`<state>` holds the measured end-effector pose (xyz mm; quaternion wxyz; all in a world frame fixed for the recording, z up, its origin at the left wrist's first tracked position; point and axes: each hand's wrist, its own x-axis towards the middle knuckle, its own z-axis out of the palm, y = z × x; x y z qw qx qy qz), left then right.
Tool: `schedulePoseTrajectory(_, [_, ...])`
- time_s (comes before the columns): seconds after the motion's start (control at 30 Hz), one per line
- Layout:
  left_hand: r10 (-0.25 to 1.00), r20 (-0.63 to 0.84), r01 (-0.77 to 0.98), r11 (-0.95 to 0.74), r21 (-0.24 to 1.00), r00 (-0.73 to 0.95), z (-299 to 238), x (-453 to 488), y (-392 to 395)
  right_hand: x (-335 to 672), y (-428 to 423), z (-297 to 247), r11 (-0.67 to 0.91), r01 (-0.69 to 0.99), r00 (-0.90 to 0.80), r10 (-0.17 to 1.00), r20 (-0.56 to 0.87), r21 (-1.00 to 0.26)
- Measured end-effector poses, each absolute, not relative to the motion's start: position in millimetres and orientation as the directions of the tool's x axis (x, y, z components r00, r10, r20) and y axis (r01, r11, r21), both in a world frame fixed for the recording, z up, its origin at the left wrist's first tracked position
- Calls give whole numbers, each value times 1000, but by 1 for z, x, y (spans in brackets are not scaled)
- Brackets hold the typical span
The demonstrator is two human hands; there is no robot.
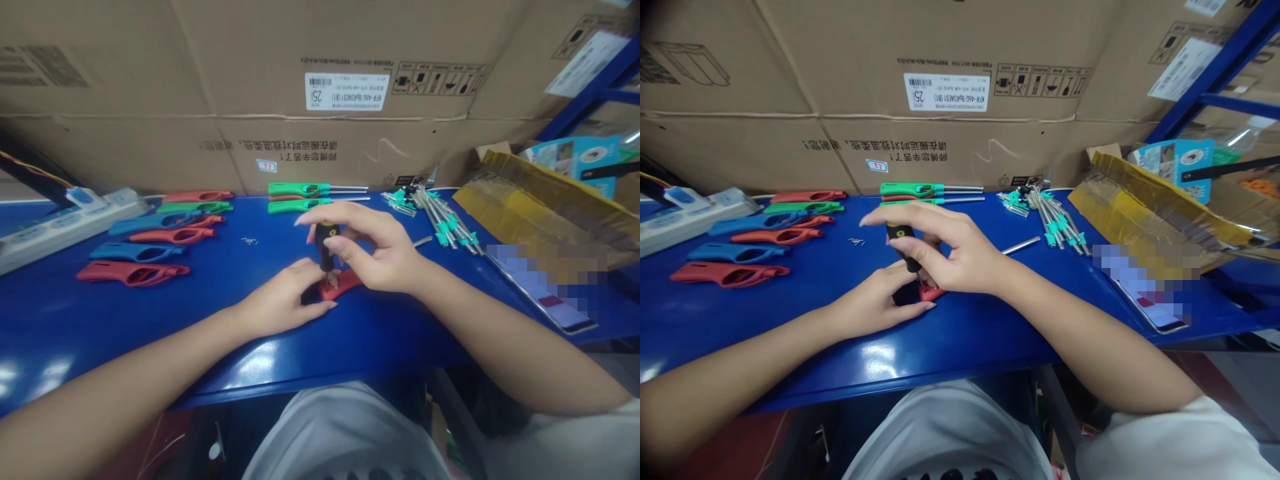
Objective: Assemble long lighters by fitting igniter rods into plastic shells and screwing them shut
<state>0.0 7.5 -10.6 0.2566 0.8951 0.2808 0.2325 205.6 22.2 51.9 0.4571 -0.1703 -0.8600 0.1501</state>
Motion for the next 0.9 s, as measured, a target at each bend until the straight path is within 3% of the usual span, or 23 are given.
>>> schedulePoseTrajectory(0.17, [632, 278, 405, -714, 571, 723, -12, 0, 8, 207, 24, 53, 962, 211, -481, 256, 839, -173])
schedulePoseTrajectory(0.33, [629, 263, 395, -706, 588, 732, -9, 0, 7, 205, 22, 53, 935, 81, -516, 335, 789, -344])
schedulePoseTrajectory(0.53, [639, 264, 418, -707, 570, 722, -11, 0, 7, 206, 23, 52, 974, 182, -470, 204, 859, -132])
schedulePoseTrajectory(0.7, [628, 259, 385, -699, 603, 734, -7, 1, 7, 207, 21, 54, 933, 165, -525, 356, 773, -318])
schedulePoseTrajectory(0.9, [635, 267, 390, -698, 600, 725, -8, 1, 7, 210, 27, 55, 970, 181, -473, 231, 850, -162])
